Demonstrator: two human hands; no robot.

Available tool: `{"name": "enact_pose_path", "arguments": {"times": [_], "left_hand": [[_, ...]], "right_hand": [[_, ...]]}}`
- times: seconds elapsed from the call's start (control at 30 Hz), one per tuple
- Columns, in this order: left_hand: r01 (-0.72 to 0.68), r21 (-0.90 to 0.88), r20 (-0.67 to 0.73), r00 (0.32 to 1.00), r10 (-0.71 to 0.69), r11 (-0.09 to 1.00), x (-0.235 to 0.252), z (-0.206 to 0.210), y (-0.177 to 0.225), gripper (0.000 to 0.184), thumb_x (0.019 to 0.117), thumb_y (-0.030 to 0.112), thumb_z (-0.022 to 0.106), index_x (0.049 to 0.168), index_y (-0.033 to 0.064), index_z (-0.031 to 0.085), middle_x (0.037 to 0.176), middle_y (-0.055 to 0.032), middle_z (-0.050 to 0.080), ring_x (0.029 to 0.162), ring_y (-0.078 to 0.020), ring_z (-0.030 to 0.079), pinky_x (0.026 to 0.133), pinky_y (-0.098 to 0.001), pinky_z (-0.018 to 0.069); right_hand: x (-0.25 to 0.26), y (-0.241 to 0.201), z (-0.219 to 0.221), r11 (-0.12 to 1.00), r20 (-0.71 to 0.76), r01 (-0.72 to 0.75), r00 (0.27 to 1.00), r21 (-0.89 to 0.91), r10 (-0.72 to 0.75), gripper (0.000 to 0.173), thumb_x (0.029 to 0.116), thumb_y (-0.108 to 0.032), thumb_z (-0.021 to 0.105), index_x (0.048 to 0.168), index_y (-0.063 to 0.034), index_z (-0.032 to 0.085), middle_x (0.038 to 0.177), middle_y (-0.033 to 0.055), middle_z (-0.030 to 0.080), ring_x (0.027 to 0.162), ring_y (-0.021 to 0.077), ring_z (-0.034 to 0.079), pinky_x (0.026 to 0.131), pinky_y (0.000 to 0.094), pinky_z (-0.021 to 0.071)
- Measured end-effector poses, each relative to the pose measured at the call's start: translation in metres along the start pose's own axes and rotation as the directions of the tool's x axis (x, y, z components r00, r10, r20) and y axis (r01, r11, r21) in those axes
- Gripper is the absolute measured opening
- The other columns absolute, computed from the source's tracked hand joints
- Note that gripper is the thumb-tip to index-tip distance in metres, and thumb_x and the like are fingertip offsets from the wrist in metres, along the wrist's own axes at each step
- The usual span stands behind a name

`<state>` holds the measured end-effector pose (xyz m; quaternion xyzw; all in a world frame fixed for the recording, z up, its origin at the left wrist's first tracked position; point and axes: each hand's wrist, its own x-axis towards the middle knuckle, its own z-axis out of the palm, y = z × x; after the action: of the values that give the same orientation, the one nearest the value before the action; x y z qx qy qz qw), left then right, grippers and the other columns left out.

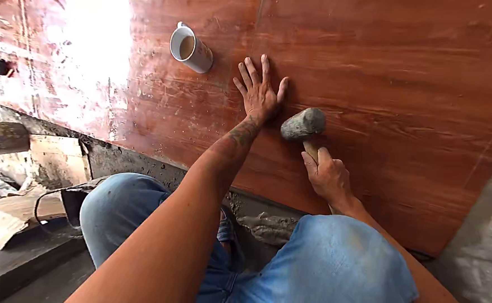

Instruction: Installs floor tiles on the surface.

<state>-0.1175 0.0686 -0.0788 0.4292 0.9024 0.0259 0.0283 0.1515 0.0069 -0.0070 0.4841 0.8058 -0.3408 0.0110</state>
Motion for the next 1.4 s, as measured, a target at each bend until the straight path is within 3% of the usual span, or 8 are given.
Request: {"name": "enact_pose_path", "arguments": {"times": [0.17, 0.57, 0.7, 0.9, 0.97, 1.1, 1.23, 1.4], "left_hand": [[0.01, 0.032, -0.002, 1.0, -0.01, 0.999, 0.003, 0.002, 0.002, 0.093, 0.0926, 0.078, 0.024, 0.166, 0.0217, 0.019, 0.169, -0.0244, 0.014, 0.157, -0.0445, 0.01, 0.12, -0.0716, 0.0089], [0.009, 0.031, 0.013, 1.0, -0.009, 0.999, 0.003, 0.001, 0.002, 0.093, 0.0929, 0.079, 0.024, 0.166, 0.0223, 0.016, 0.17, -0.023, 0.01, 0.157, -0.0434, 0.008, 0.12, -0.0716, 0.0083], [-0.039, -0.026, -0.051, 0.998, 0.038, 0.999, 0.0, -0.002, 0.002, 0.091, 0.0948, 0.077, 0.025, 0.166, 0.0208, 0.019, 0.17, -0.0232, 0.012, 0.157, -0.0434, 0.01, 0.121, -0.0716, 0.0087], [-0.039, -0.062, -0.012, 0.999, 0.039, 0.997, -0.002, 0.001, 0.0, 0.084, 0.0989, 0.071, 0.019, 0.166, 0.0215, 0.012, 0.173, -0.0172, -0.001, 0.159, -0.039, -0.002, 0.12, -0.0726, 0.0067], [-0.028, -0.041, 0.009, 1.0, 0.028, 0.999, 0.001, 0.003, 0.001, 0.085, 0.0979, 0.072, 0.018, 0.166, 0.022, 0.013, 0.173, -0.0172, 0.0, 0.159, -0.0397, -0.001, 0.12, -0.0718, 0.0067], [-0.02, -0.028, -0.002, 1.0, 0.02, 0.999, 0.001, 0.004, 0.003, 0.087, 0.0964, 0.073, 0.019, 0.166, 0.0207, 0.017, 0.172, -0.0193, 0.004, 0.158, -0.0408, 0.002, 0.121, -0.071, 0.0066], [-0.017, -0.014, 0.007, 1.0, 0.017, 1.0, 0.003, -0.001, 0.006, 0.087, 0.0968, 0.072, 0.018, 0.165, 0.0177, 0.018, 0.171, -0.0225, 0.005, 0.158, -0.0441, 0.005, 0.119, -0.073, 0.0089], [-0.019, 0.003, -0.009, 1.0, 0.019, 1.0, 0.003, -0.003, 0.007, 0.088, 0.0965, 0.073, 0.018, 0.165, 0.0173, 0.023, 0.17, -0.0242, 0.012, 0.157, -0.0456, 0.01, 0.119, -0.0723, 0.0093]], "right_hand": [[-0.013, -0.005, 0.019, 0.993, 0.09, 0.119, 0.989, -0.02, -0.117, 0.057, 0.107, -0.052, 0.041, 0.1, 0.0011, 0.06, 0.065, 0.0162, 0.059, 0.061, 0.0383, 0.066, 0.054, 0.0528, 0.0528], [-0.014, -0.01, 0.027, 0.937, 0.086, 0.344, 0.937, -0.068, -0.338, 0.051, 0.1067, -0.048, 0.044, 0.094, -0.002, 0.062, 0.059, 0.0125, 0.058, 0.053, 0.0334, 0.066, 0.047, 0.048, 0.0522], [0.002, -0.012, 0.01, 0.977, 0.21, 0.204, 0.959, -0.06, -0.187, 0.057, 0.1062, -0.052, 0.043, 0.109, 0.0004, 0.066, 0.072, 0.0187, 0.067, 0.068, 0.0396, 0.072, 0.061, 0.0569, 0.0574], [0.055, -0.013, -0.034, 0.997, -0.189, 0.052, 0.981, 0.053, -0.042, 0.057, 0.1067, -0.05, 0.044, 0.099, 0.0019, 0.065, 0.066, 0.0128, 0.061, 0.058, 0.0306, 0.065, 0.053, 0.0476, 0.054], [0.09, -0.014, -0.049, 0.998, -0.242, 0.023, 0.97, 0.056, -0.009, 0.054, 0.1078, -0.046, 0.043, 0.1, 0.0027, 0.065, 0.07, 0.0146, 0.064, 0.064, 0.0313, 0.068, 0.058, 0.0476, 0.056], [0.141, -0.017, -0.075, 0.986, -0.039, -0.167, 0.985, 0.027, 0.168, 0.056, 0.1093, -0.05, 0.039, 0.111, 0.0012, 0.061, 0.094, 0.0214, 0.069, 0.094, 0.038, 0.071, 0.081, 0.0548, 0.056], [0.147, -0.021, -0.074, 0.991, -0.143, -0.129, 0.981, 0.038, 0.133, 0.056, 0.109, -0.051, 0.038, 0.108, -0.0009, 0.063, 0.087, 0.0175, 0.069, 0.086, 0.0342, 0.072, 0.076, 0.0509, 0.0567], [0.157, -0.024, -0.089, 0.98, -0.029, -0.199, 0.979, 0.029, 0.2, 0.054, 0.1095, -0.05, 0.037, 0.112, -0.0021, 0.063, 0.098, 0.0187, 0.07, 0.099, 0.0339, 0.071, 0.085, 0.0524, 0.055]]}}
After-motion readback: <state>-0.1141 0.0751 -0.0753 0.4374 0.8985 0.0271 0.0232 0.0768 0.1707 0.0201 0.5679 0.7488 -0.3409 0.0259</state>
